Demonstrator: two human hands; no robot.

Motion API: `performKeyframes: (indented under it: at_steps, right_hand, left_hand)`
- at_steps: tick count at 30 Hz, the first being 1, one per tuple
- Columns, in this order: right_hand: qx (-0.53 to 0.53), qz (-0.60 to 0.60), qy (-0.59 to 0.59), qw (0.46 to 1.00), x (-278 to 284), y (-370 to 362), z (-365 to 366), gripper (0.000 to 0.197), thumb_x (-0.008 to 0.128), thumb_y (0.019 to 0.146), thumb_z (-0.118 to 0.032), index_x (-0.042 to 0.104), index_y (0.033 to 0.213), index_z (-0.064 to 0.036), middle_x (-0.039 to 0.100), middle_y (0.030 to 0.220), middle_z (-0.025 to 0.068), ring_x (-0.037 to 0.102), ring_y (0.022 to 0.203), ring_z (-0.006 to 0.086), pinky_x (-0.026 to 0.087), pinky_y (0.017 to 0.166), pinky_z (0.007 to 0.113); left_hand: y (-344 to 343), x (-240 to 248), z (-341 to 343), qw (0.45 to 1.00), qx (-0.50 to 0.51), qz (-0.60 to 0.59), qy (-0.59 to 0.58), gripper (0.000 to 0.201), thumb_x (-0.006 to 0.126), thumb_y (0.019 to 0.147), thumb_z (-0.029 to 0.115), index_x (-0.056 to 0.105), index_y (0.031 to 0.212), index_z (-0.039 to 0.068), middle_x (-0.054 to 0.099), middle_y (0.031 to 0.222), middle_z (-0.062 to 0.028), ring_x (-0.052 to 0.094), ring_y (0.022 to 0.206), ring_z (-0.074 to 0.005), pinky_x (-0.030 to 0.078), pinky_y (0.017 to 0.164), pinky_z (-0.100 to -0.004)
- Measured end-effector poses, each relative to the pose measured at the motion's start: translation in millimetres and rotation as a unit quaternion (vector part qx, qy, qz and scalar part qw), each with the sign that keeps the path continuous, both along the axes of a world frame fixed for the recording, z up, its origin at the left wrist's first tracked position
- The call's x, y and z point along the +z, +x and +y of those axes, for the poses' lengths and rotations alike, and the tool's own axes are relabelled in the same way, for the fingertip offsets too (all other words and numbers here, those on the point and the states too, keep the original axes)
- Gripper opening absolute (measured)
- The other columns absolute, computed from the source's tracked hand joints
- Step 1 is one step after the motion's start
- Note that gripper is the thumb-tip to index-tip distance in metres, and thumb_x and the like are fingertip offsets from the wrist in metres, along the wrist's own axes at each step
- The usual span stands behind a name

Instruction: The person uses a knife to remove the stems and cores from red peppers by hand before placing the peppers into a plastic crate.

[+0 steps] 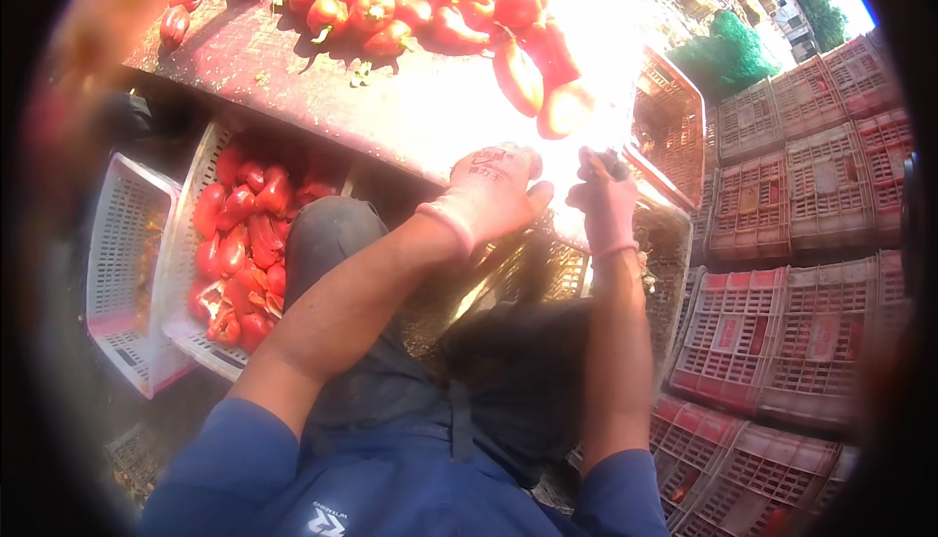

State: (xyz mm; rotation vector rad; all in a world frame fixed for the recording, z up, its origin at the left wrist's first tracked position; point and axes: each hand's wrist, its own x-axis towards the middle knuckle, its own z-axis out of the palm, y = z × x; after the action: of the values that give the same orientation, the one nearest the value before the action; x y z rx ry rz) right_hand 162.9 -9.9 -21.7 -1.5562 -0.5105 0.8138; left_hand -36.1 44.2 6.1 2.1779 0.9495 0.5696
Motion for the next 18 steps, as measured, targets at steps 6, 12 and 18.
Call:
performKeyframes:
  at_steps: [6, 12, 18]
  right_hand:
    - [-0.047, -0.002, -0.019, 0.999, -50.1, 55.2, 68.9, 0.043, 0.072, 0.09, -0.015, 0.051, 0.126, -0.003, 0.063, 0.088, 0.0115, 0.057, 0.051, 0.0212, 0.046, 0.04, 0.036]
    - [0.053, -0.314, -0.034, 0.947, -70.6, 70.9, 104.9, 0.041, 0.062, 0.091, -0.018, 0.057, 0.129, -0.003, 0.062, 0.106, 0.0132, 0.06, 0.103, 0.0271, 0.051, 0.091, 0.038]
    - [0.079, -0.384, -0.026, 0.92, -64.9, 70.7, 110.1, 0.041, 0.067, 0.089, -0.016, 0.06, 0.127, -0.0029, 0.063, 0.106, 0.0128, 0.061, 0.092, 0.0229, 0.051, 0.078, 0.035]
  left_hand:
    - [-6.6, 13.5, 2.3, 0.996, -0.017, 0.081, 0.024, 0.038, 0.071, 0.088, 0.037, 0.065, 0.11, 0.006, 0.067, 0.105, -0.0157, 0.068, 0.1, -0.0331, 0.054, 0.087, -0.0444]
    - [-8.5, 15.3, 11.0, 0.997, -0.025, 0.07, 0.009, 0.041, 0.072, 0.087, 0.036, 0.062, 0.11, 0.005, 0.065, 0.102, -0.0161, 0.068, 0.097, -0.0335, 0.055, 0.085, -0.0459]
    - [-5.8, 13.2, 14.4, 0.995, -0.031, 0.085, 0.029, 0.043, 0.072, 0.087, 0.038, 0.061, 0.111, 0.004, 0.064, 0.104, -0.0179, 0.068, 0.096, -0.0354, 0.055, 0.084, -0.0468]
